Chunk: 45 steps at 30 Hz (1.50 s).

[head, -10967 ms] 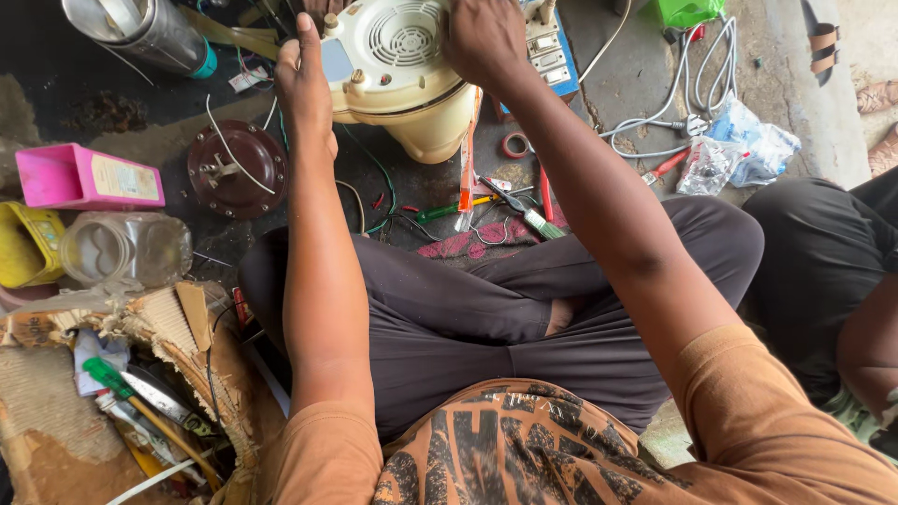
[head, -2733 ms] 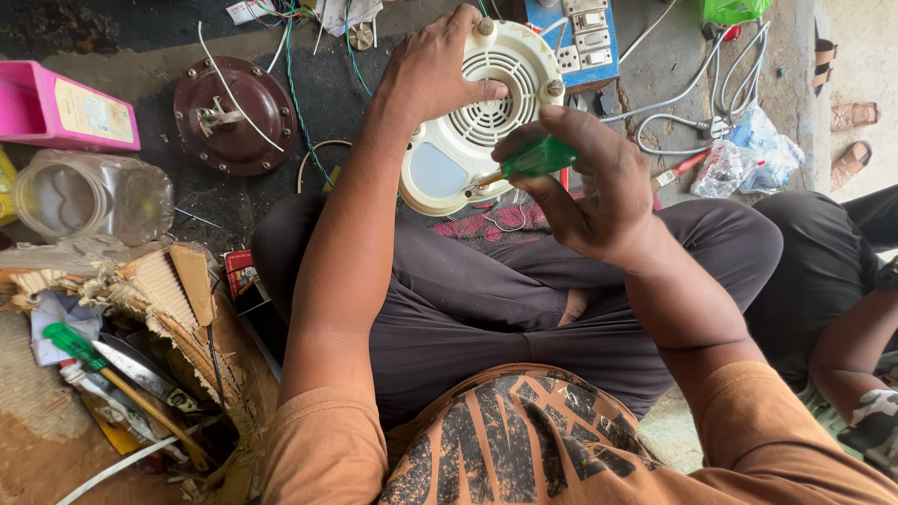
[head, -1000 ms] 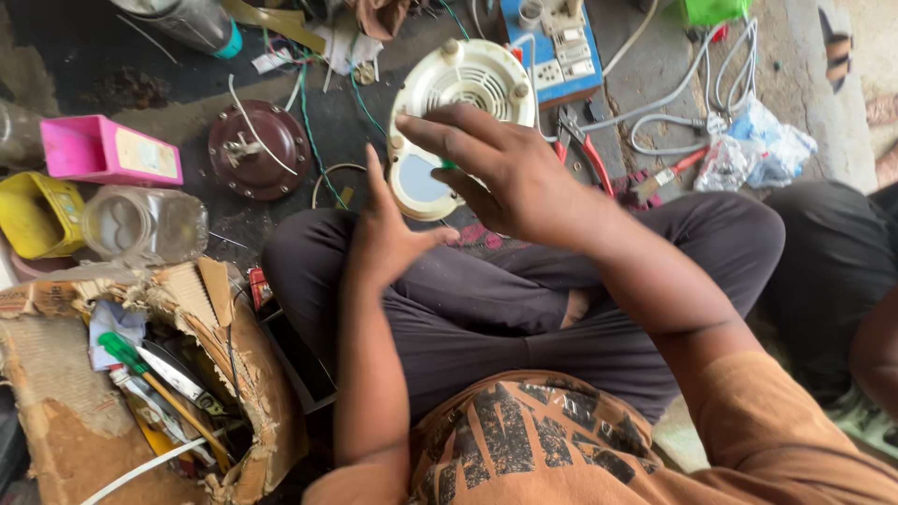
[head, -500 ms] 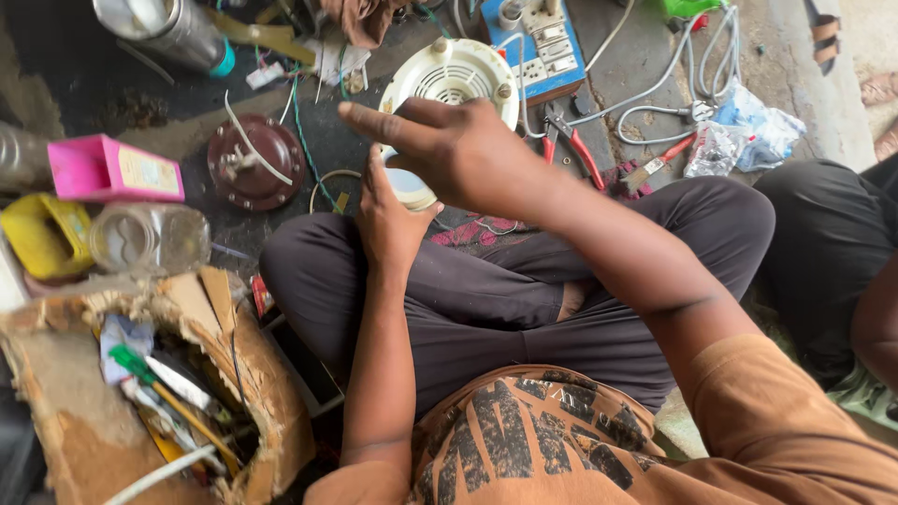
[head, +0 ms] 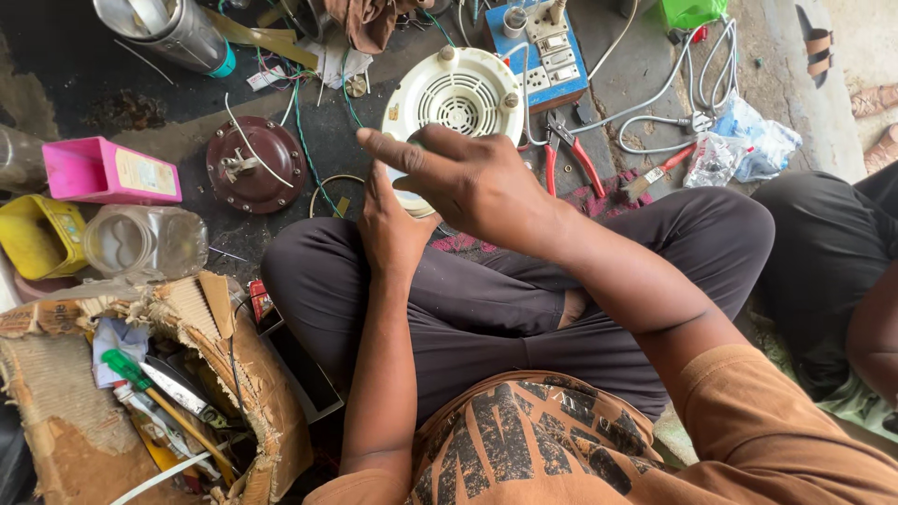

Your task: The person sits on the floor and repairs a white plastic appliance base. They use pliers to cut a wire, then use a screwdriver to tighten screws on the base. The person also wipes the base with a brush and adjusts the internal components.

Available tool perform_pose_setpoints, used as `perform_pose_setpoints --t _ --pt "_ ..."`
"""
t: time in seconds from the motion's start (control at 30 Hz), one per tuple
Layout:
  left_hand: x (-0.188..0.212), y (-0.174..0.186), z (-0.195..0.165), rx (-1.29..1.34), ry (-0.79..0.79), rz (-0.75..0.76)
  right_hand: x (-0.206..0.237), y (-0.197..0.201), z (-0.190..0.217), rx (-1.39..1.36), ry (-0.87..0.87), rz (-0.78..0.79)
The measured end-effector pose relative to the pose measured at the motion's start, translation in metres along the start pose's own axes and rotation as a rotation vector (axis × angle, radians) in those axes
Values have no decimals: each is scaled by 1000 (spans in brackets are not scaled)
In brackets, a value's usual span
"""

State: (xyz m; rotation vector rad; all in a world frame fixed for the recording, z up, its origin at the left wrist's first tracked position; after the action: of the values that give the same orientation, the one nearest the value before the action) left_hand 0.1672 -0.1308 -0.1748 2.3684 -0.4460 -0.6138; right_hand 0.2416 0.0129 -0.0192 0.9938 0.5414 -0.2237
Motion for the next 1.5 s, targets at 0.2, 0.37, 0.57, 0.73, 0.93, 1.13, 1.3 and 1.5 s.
perform_pose_setpoints --t 0.2,0.37,0.57,0.73,0.93,1.13,1.3,1.5 --pt "-1 3 -7 -4 12 -22 -10 9 -16 -397 116 81" --pt "-1 1 -3 -1 75 15 -20 14 -26 -548 168 213" --pt "-1 -4 4 7 -114 -71 -12 -40 -23 -993 -290 -55" --pt "-1 -5 10 -39 69 52 -47 -36 -48 -1511 -123 754" --pt "-6 -5 9 49 14 -29 -41 -47 -7 -1074 -597 -265" --pt "-15 -3 23 106 186 123 -42 -49 -40 -1405 -150 519" --pt "-26 0 28 -42 -209 -33 -56 -18 -24 262 78 274" --pt "-40 8 31 84 9 127 -75 8 -26 174 506 283"
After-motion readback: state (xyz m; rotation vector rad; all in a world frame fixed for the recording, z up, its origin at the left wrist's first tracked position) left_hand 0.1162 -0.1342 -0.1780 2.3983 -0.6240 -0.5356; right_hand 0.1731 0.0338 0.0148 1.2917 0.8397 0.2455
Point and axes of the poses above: each hand's wrist, its own x-axis away from the middle knuckle, its own y-axis out of the back of the hand, z = x × y, the point moved 1 cm from there along -x, towards the middle knuckle, and after that the axes turned 3 degrees about -z, right-handed, at the moved point
